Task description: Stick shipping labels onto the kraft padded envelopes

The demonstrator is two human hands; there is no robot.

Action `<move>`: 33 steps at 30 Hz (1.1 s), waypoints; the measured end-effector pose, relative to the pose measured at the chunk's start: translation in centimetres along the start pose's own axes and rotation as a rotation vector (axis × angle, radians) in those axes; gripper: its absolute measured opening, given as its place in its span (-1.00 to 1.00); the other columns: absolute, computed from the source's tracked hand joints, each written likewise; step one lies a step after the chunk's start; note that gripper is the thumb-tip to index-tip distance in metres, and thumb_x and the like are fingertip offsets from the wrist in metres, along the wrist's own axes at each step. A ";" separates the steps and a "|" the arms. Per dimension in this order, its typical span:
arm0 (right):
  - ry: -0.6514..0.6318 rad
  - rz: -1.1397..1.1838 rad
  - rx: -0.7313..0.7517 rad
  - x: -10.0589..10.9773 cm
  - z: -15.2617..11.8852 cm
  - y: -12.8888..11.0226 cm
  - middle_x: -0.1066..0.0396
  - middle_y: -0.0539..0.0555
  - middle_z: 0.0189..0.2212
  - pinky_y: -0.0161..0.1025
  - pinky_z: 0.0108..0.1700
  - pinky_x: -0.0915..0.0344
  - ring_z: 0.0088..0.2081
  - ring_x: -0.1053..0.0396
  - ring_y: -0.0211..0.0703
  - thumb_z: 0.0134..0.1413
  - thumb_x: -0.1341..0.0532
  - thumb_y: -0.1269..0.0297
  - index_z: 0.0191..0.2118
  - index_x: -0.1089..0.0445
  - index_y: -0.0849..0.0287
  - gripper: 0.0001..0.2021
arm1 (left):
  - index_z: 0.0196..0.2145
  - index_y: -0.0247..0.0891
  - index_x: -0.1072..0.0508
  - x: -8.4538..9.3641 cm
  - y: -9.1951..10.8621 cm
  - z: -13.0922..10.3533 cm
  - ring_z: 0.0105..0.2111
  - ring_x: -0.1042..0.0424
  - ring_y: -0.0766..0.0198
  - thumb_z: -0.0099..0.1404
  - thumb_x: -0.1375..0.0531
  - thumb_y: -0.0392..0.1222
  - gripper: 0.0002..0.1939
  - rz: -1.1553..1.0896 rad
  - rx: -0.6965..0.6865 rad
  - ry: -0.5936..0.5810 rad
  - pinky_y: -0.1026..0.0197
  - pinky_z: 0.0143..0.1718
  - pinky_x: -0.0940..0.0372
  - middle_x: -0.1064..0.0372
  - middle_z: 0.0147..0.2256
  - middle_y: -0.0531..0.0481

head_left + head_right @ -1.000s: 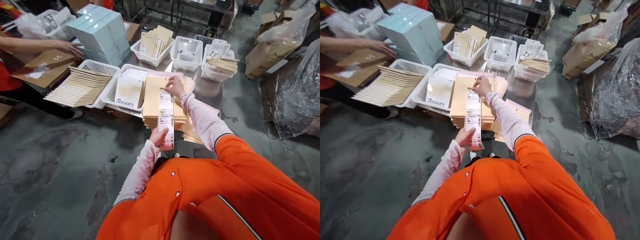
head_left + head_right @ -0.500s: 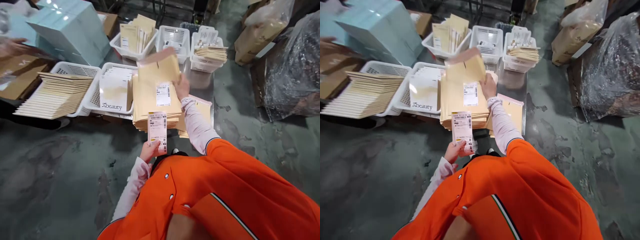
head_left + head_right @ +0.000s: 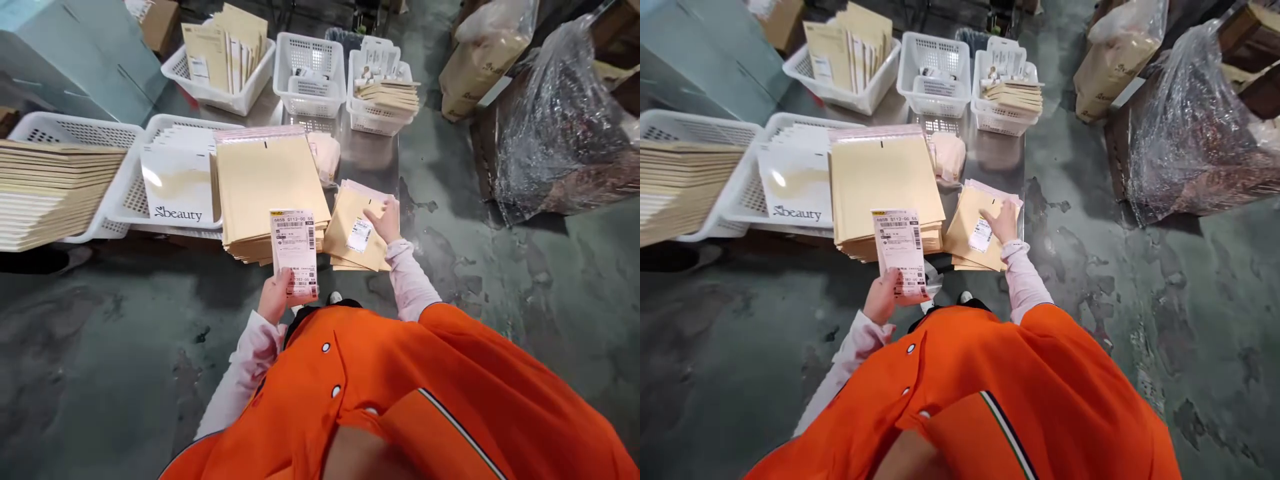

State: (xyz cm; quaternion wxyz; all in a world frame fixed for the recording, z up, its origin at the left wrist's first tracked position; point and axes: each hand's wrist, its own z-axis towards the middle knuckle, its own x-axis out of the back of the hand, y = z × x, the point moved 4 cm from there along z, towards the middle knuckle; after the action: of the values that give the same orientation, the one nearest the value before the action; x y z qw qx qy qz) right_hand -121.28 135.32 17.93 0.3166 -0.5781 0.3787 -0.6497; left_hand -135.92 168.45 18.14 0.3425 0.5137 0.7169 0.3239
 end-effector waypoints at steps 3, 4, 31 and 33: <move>-0.421 0.287 0.073 -5.8 -2.9 -5.5 -0.52 0.22 0.10 -0.02 0.05 -0.53 0.02 -0.53 0.07 -0.13 -0.55 -0.03 0.27 -0.38 0.09 -0.18 | -0.42 -0.35 -0.58 -1.5 0.8 0.0 -0.36 -0.59 0.00 -0.19 -0.45 0.59 -0.16 0.092 -0.052 -0.039 0.07 -0.26 -0.50 -0.58 -0.42 -0.22; -0.535 0.396 0.099 -7.4 -4.5 -7.4 -0.55 0.18 0.07 -0.03 0.06 -0.54 0.01 -0.54 0.06 -0.11 -0.54 -0.08 0.23 -0.41 0.09 -0.21 | -0.44 -0.33 -0.57 -1.7 1.5 -0.1 -0.32 -0.59 0.00 -0.15 -0.47 0.53 -0.23 0.127 -0.103 -0.039 0.09 -0.23 -0.50 -0.58 -0.42 -0.19; -0.236 -0.402 0.262 -17.6 13.7 -19.0 -0.16 0.34 0.42 0.30 0.45 -0.05 0.41 -0.09 0.29 0.08 -0.54 0.12 0.26 -0.44 0.28 -0.32 | -0.25 -0.35 -0.65 1.5 -4.4 1.8 -0.16 -0.65 -0.08 -0.25 -0.67 0.06 -0.36 -0.233 0.076 -0.044 0.00 -0.05 -0.52 -0.67 -0.21 -0.27; -0.140 -0.486 0.170 -16.2 14.1 -16.9 -0.05 0.50 0.44 0.40 0.42 -0.06 0.43 -0.04 0.45 -0.08 -0.62 0.03 0.42 -0.22 0.36 0.04 | -0.20 -0.34 -0.67 2.2 -5.7 0.6 -0.11 -0.65 -0.11 -0.21 -0.66 0.08 -0.34 -0.235 0.093 -0.052 -0.04 0.01 -0.51 -0.67 -0.17 -0.29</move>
State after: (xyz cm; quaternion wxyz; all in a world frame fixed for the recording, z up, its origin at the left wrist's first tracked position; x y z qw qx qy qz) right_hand -104.71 155.94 24.78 0.2240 -0.6670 0.1500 -0.6946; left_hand -138.85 169.15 12.81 0.3724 0.4497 0.7772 0.2346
